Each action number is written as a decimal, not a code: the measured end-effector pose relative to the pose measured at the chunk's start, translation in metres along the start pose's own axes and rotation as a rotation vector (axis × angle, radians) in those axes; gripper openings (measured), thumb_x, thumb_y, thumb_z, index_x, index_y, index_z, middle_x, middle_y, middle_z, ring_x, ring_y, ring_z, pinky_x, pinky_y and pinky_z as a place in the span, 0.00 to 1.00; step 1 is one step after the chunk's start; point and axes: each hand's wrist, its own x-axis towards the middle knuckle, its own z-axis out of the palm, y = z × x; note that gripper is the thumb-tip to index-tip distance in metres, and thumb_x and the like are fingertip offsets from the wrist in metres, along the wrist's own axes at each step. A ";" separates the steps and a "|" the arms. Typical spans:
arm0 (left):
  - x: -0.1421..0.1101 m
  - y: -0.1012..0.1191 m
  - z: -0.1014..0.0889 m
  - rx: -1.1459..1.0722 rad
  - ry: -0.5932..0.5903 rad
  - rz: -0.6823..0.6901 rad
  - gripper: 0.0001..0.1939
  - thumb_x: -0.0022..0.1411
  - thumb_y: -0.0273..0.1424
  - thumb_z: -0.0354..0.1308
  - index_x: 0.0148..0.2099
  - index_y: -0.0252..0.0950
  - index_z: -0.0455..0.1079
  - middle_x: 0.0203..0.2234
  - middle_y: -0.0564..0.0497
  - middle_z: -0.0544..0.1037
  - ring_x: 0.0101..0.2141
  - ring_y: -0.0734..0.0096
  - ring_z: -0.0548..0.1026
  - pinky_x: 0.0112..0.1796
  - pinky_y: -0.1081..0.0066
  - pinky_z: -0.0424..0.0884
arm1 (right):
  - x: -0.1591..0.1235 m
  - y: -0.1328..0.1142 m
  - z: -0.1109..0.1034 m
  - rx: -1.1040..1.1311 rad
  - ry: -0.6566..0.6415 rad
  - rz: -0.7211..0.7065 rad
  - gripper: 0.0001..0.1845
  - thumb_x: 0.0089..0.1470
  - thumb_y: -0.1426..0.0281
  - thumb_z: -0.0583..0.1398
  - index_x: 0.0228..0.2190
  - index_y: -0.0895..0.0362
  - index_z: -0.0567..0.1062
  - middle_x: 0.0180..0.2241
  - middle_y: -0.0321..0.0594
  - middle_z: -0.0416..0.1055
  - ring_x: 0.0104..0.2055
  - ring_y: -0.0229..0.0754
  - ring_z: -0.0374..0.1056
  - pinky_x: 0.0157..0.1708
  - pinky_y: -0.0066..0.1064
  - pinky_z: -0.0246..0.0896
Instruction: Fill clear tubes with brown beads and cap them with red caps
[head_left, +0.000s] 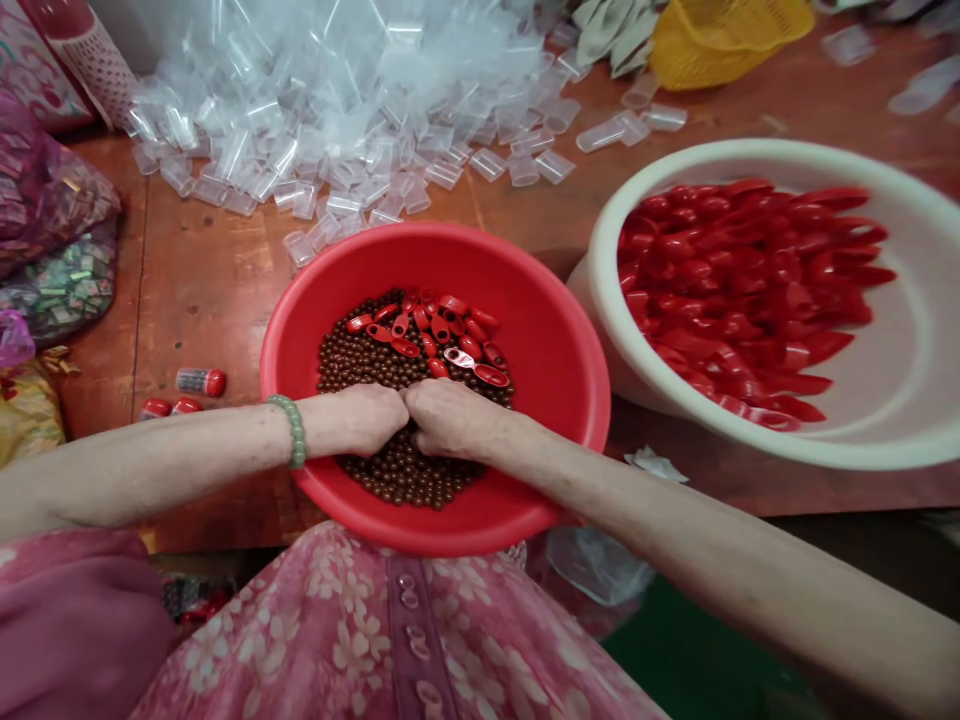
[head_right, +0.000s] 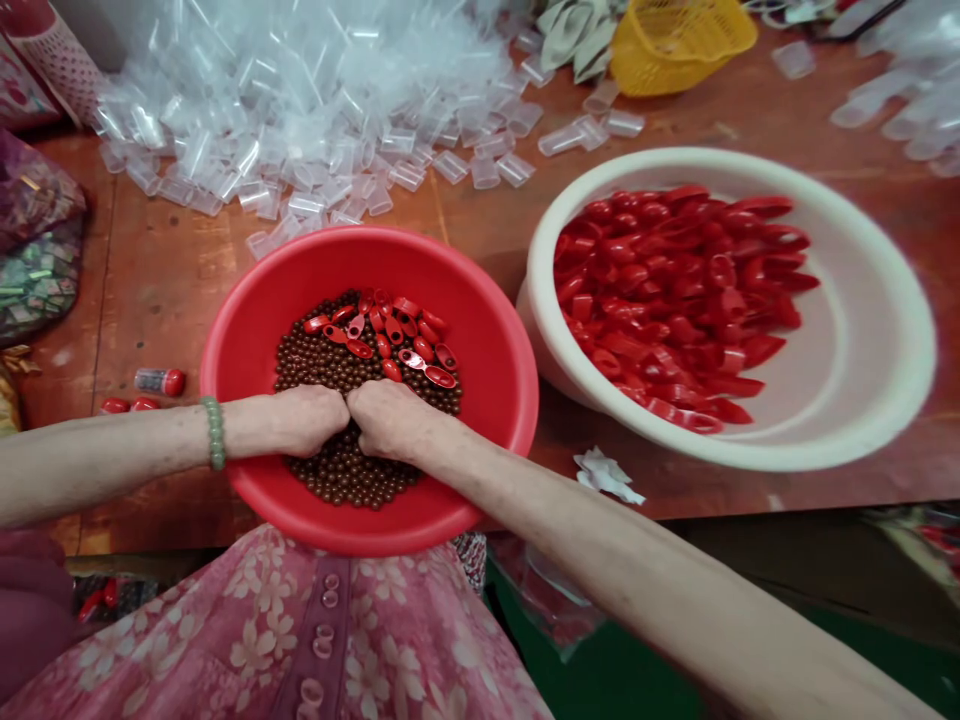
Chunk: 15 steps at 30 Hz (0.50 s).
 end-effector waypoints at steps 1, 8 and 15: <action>-0.002 0.000 -0.002 0.001 -0.034 -0.017 0.08 0.48 0.19 0.58 0.32 0.29 0.76 0.24 0.43 0.78 0.27 0.64 0.76 0.29 0.72 0.69 | -0.001 0.001 0.000 0.016 0.011 -0.005 0.16 0.45 0.78 0.59 0.39 0.67 0.76 0.37 0.55 0.77 0.41 0.52 0.73 0.40 0.33 0.65; -0.012 -0.009 -0.019 -0.138 -0.024 0.017 0.13 0.48 0.22 0.55 0.39 0.29 0.74 0.30 0.45 0.78 0.29 0.67 0.73 0.29 0.72 0.66 | -0.026 0.015 -0.005 0.153 0.143 -0.033 0.11 0.51 0.74 0.58 0.39 0.62 0.71 0.37 0.47 0.75 0.39 0.44 0.72 0.37 0.29 0.62; -0.039 -0.021 -0.028 -0.680 0.185 0.085 0.17 0.48 0.23 0.63 0.43 0.34 0.71 0.40 0.50 0.75 0.41 0.67 0.72 0.44 0.70 0.67 | -0.039 0.028 -0.002 0.605 0.469 -0.257 0.16 0.50 0.73 0.62 0.43 0.60 0.70 0.42 0.45 0.72 0.42 0.42 0.69 0.44 0.34 0.64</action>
